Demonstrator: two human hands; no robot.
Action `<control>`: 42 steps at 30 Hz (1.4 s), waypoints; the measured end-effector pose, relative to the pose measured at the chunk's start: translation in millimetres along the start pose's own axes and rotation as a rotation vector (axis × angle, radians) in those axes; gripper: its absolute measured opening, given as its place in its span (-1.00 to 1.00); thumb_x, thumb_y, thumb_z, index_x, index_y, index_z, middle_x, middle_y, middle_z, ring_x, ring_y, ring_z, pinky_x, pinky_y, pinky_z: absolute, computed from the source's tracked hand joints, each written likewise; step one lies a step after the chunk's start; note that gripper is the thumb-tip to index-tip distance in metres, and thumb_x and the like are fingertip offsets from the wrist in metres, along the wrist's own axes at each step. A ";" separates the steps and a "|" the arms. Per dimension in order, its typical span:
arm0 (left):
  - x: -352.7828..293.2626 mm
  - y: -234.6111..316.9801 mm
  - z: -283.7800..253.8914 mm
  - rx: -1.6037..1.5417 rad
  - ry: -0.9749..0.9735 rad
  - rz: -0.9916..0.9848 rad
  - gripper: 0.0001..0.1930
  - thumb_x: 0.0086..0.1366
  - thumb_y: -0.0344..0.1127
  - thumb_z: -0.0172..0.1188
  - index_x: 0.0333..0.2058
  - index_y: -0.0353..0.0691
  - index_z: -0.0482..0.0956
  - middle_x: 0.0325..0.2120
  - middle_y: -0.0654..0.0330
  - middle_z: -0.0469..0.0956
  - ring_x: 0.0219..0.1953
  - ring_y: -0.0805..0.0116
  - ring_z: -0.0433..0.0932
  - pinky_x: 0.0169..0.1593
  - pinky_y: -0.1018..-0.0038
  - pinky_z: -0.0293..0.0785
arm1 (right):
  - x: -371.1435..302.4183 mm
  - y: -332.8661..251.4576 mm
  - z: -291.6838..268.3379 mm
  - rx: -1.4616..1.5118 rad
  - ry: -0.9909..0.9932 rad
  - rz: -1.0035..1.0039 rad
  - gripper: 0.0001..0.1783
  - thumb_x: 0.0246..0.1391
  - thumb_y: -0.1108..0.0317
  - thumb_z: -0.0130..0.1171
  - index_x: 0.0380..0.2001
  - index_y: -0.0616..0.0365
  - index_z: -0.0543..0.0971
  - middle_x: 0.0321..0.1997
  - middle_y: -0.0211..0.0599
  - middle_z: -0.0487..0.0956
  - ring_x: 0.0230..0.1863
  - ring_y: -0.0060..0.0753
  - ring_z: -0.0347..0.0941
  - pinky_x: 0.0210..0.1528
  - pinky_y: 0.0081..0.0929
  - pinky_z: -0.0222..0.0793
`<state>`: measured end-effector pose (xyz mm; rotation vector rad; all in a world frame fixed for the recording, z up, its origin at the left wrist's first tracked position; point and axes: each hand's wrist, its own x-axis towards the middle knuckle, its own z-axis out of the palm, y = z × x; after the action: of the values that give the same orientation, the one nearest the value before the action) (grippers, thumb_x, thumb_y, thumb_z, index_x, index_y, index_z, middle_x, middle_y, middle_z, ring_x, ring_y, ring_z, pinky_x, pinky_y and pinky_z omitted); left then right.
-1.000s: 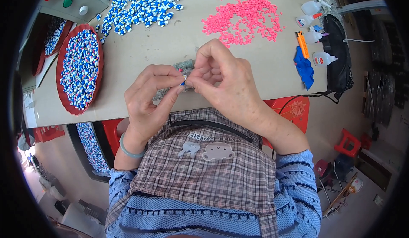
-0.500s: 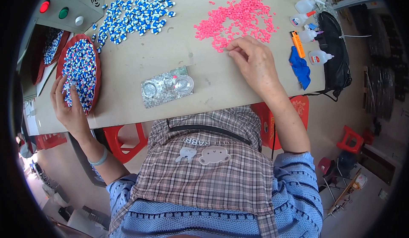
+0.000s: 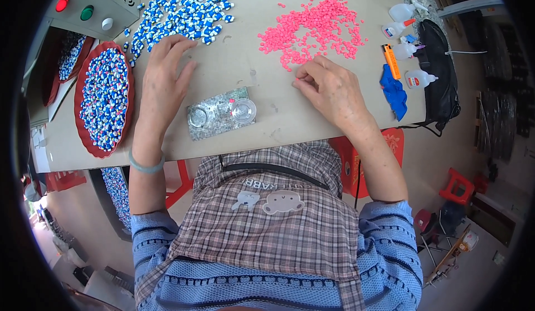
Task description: The person assembles small blue and white cylindrical parts by hand, attaching pink beads onto them.
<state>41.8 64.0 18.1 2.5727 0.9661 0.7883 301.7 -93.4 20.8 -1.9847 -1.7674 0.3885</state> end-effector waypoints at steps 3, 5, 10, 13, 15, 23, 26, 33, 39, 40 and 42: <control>11.0 -8.7 8.4 0.025 -0.029 0.005 -0.64 0.07 -0.56 0.27 -0.10 -0.25 0.55 -0.15 0.04 0.48 -0.05 0.03 0.47 0.02 0.23 0.44 | -3.0 -1.3 0.2 0.037 0.015 -0.020 -0.89 -0.04 0.50 0.28 -0.38 0.17 0.59 -0.42 -0.26 0.52 -0.42 -0.19 0.55 -0.34 -0.30 0.48; 16.3 -10.3 8.7 0.012 -0.048 -0.042 -0.62 0.06 -0.56 0.27 -0.09 -0.24 0.54 -0.14 0.02 0.48 -0.04 0.01 0.47 0.02 0.22 0.44 | -5.2 -1.3 1.1 0.048 0.033 -0.030 -0.90 -0.05 0.51 0.26 -0.40 0.18 0.57 -0.44 -0.26 0.51 -0.42 -0.20 0.54 -0.34 -0.29 0.47; 22.7 -15.6 12.0 -0.009 -0.039 -0.071 -0.64 0.04 -0.56 0.27 -0.12 -0.24 0.54 -0.17 0.01 0.47 -0.03 -0.01 0.46 0.03 0.21 0.43 | -7.1 -3.7 4.9 -0.006 0.049 -0.059 -0.90 -0.06 0.55 0.24 -0.44 0.20 0.50 -0.45 -0.25 0.48 -0.41 -0.20 0.52 -0.35 -0.27 0.46; 24.5 -14.1 13.4 -0.050 -0.013 -0.069 -0.69 0.03 -0.57 0.24 -0.19 -0.25 0.55 -0.22 0.03 0.46 -0.07 0.03 0.47 0.01 0.22 0.44 | -5.5 -2.0 0.9 0.015 -0.016 -0.055 -0.88 -0.07 0.56 0.23 -0.45 0.21 0.48 -0.45 -0.26 0.48 -0.42 -0.24 0.52 -0.34 -0.30 0.46; 26.3 -14.6 15.0 -0.039 -0.016 -0.033 -0.70 0.03 -0.57 0.24 -0.20 -0.25 0.56 -0.22 0.04 0.46 -0.08 0.04 0.48 0.00 0.23 0.45 | -5.9 -4.2 -1.6 0.090 -0.024 -0.030 -0.88 -0.06 0.57 0.22 -0.44 0.21 0.47 -0.46 -0.26 0.47 -0.43 -0.27 0.51 -0.35 -0.34 0.46; 31.1 -8.0 32.8 0.021 -0.077 0.108 -0.84 0.10 -0.54 0.20 -0.29 -0.29 0.58 -0.31 0.08 0.50 -0.17 0.09 0.52 -0.11 0.25 0.49 | -6.4 -9.4 -5.8 0.515 -0.073 0.074 -0.88 -0.04 0.63 0.17 -0.39 0.28 0.48 -0.42 -0.36 0.49 -0.39 -0.55 0.48 -0.27 -0.58 0.47; 29.9 -11.6 35.1 0.047 -0.053 0.139 -0.86 0.12 -0.55 0.20 -0.30 -0.27 0.54 -0.29 0.08 0.50 -0.19 0.04 0.53 -0.15 0.24 0.49 | -4.9 -9.4 -3.0 0.694 -0.139 0.109 -0.89 -0.03 0.63 0.17 -0.38 0.29 0.50 -0.38 -0.41 0.52 -0.34 -0.63 0.48 -0.22 -0.60 0.49; 25.4 -9.2 34.0 0.049 -0.072 0.128 -0.91 0.17 -0.53 0.11 -0.34 -0.30 0.54 -0.34 0.05 0.50 -0.22 0.05 0.53 -0.17 0.21 0.49 | -2.4 -11.0 4.2 1.014 -0.221 0.186 -0.92 0.04 0.61 0.17 -0.37 0.25 0.51 -0.37 -0.51 0.50 -0.35 -0.73 0.43 -0.25 -0.70 0.43; 15.2 0.9 19.4 -0.145 0.002 0.033 -0.81 0.14 -0.56 0.18 -0.24 -0.24 0.59 -0.32 0.08 0.52 -0.33 0.14 0.57 -0.26 0.30 0.52 | -0.8 -8.9 10.7 1.105 -0.243 0.177 -0.90 0.05 0.63 0.19 -0.35 0.24 0.52 -0.37 -0.50 0.50 -0.37 -0.73 0.44 -0.30 -0.70 0.43; 12.2 0.8 17.2 -0.153 0.006 0.037 -0.81 0.14 -0.56 0.18 -0.24 -0.24 0.59 -0.32 0.08 0.52 -0.33 0.14 0.57 -0.26 0.30 0.52 | 0.0 -9.5 12.4 1.125 -0.238 0.169 -0.89 0.05 0.63 0.19 -0.34 0.24 0.52 -0.37 -0.50 0.51 -0.38 -0.72 0.45 -0.31 -0.70 0.43; 4.9 8.5 7.2 -0.358 -0.034 -0.118 -0.83 0.16 -0.57 0.20 -0.26 -0.26 0.61 -0.30 0.11 0.53 -0.35 0.29 0.56 -0.26 0.46 0.52 | -0.1 -11.8 17.1 1.158 -0.244 0.173 -0.89 0.06 0.63 0.19 -0.34 0.24 0.53 -0.36 -0.49 0.51 -0.38 -0.72 0.46 -0.32 -0.70 0.45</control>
<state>53.5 60.6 17.9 2.1963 0.8674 0.8000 283.1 -90.1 12.1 -1.2310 -1.0190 1.3754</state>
